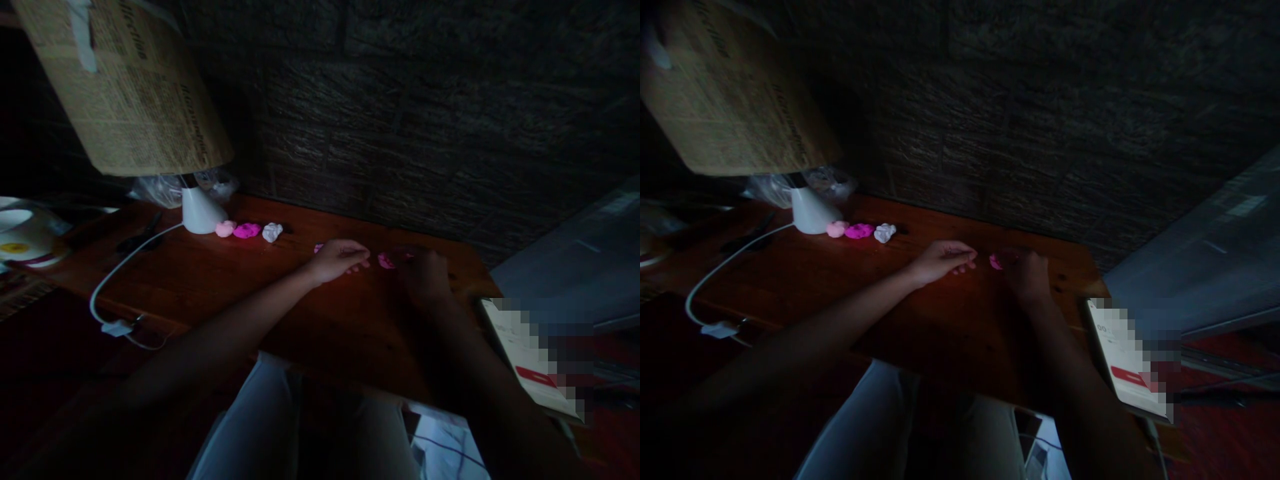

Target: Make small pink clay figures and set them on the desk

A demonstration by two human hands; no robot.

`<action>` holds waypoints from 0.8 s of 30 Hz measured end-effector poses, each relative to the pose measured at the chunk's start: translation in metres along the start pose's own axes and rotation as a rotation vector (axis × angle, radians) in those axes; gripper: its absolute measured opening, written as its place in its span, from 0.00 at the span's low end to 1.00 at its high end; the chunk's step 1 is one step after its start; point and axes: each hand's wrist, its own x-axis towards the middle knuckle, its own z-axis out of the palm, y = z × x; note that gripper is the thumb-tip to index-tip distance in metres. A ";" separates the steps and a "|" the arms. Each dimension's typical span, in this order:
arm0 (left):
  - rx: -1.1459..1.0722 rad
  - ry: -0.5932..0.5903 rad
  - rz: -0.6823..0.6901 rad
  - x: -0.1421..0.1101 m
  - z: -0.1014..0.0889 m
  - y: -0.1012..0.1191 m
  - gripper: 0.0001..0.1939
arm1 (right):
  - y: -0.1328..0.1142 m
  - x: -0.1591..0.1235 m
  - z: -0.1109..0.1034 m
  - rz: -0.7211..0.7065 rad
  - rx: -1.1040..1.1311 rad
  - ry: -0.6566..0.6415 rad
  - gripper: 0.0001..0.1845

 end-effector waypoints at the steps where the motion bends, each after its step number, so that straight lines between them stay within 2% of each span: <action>1: 0.000 -0.001 0.001 0.000 0.000 0.000 0.08 | 0.000 0.000 0.000 0.000 -0.003 0.000 0.13; 7: 0.004 0.012 -0.009 0.000 0.001 0.001 0.09 | 0.000 0.000 0.001 -0.003 -0.029 0.030 0.11; 24: 0.041 0.007 -0.022 0.000 0.002 0.003 0.07 | -0.005 0.000 -0.002 0.046 -0.084 0.007 0.09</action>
